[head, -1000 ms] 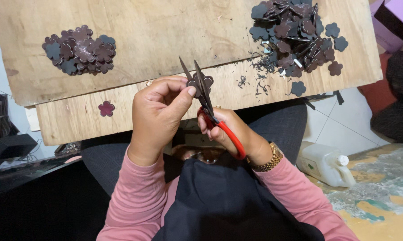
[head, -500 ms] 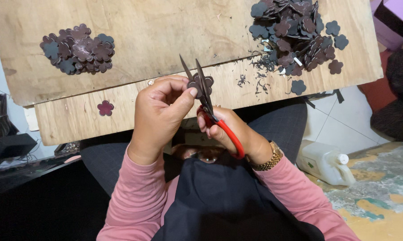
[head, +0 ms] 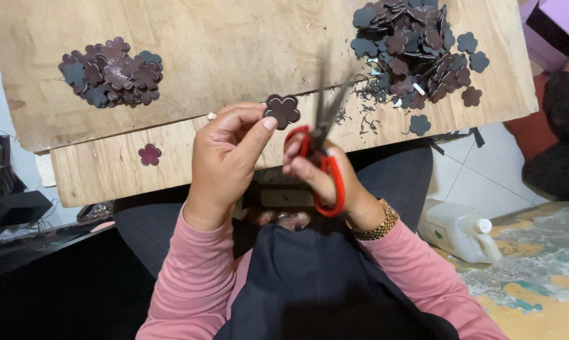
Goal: The person sits at a wooden workbench and uses red-handled shears to trim the edges of small flower-shaped leather pieces one at a time, rotating each piece in hand to cut around the petals, then places the trimmed piece on a pile on the bench.
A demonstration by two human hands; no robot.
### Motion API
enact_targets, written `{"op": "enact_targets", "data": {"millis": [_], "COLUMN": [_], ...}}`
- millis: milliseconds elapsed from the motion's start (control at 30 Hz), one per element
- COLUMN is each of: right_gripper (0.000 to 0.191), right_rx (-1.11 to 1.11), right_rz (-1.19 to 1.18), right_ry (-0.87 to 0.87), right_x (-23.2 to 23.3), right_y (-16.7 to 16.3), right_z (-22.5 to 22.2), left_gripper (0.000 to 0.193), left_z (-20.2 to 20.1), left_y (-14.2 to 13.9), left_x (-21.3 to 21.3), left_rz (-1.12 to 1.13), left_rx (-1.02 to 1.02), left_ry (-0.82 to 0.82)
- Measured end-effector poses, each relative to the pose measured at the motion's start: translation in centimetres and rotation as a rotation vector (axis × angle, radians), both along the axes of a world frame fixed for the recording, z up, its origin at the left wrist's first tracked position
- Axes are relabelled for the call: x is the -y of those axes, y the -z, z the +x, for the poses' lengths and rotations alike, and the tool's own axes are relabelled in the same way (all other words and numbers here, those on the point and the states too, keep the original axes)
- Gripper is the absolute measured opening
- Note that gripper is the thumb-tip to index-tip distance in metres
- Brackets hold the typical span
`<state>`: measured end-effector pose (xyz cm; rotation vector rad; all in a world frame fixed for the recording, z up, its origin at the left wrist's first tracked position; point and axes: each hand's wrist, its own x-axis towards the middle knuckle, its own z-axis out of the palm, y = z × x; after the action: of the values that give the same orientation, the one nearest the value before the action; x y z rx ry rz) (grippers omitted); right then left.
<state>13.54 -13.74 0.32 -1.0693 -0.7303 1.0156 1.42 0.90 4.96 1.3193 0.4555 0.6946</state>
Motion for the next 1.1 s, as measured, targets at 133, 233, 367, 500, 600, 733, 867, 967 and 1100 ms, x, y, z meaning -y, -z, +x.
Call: {"op": "enact_targets", "data": {"millis": [133, 233, 367, 500, 600, 733, 867, 967, 1100], "right_gripper": [0.024, 0.021, 0.021, 0.021, 0.021, 0.021, 0.02, 0.018, 0.022], "right_rx": [0.0, -0.021, 0.096, 0.136, 0.077, 0.051, 0.039, 0.193, 0.202], "right_rz": [0.1, 0.123, 0.053, 0.091, 0.132, 0.166, 0.146, 0.113, -0.12], "right_ry": [0.207, 0.277, 0.313, 0.295, 0.288, 0.243, 0.259, 0.342, 0.352], "right_x": [-0.6, -1.1, -0.8, -0.7, -0.9, -0.7, -0.3, -0.9, -0.8], "right_y": [-0.3, -0.5, -0.9, -1.0, -1.0, -0.9, -0.9, -0.7, -0.2], "right_z": [0.3, 0.6, 0.9, 0.8, 0.8, 0.8, 1.0, 1.7, 2.5], "left_gripper": [0.01, 0.009, 0.009, 0.01, 0.011, 0.013, 0.014, 0.013, 0.012], "left_z": [0.3, 0.6, 0.9, 1.0, 1.3, 1.2, 0.7, 0.6, 0.6], "left_y": [-0.1, -0.2, -0.1, 0.2, 0.7, 1.2, 1.1, 0.5, -0.1], "left_x": [0.5, 0.6, 0.8, 1.0, 1.1, 0.9, 0.2, -0.1, 0.3], "left_rz": [0.079, 0.114, 0.124, 0.035, -0.077, -0.166, -0.136, -0.125, -0.181], "left_rx": [-0.05, -0.048, -0.095, -0.094, -0.033, -0.004, -0.027, -0.082, -0.064], "left_ry": [0.055, 0.109, 0.112, 0.103, 0.126, 0.138, 0.046, 0.026, 0.028]}}
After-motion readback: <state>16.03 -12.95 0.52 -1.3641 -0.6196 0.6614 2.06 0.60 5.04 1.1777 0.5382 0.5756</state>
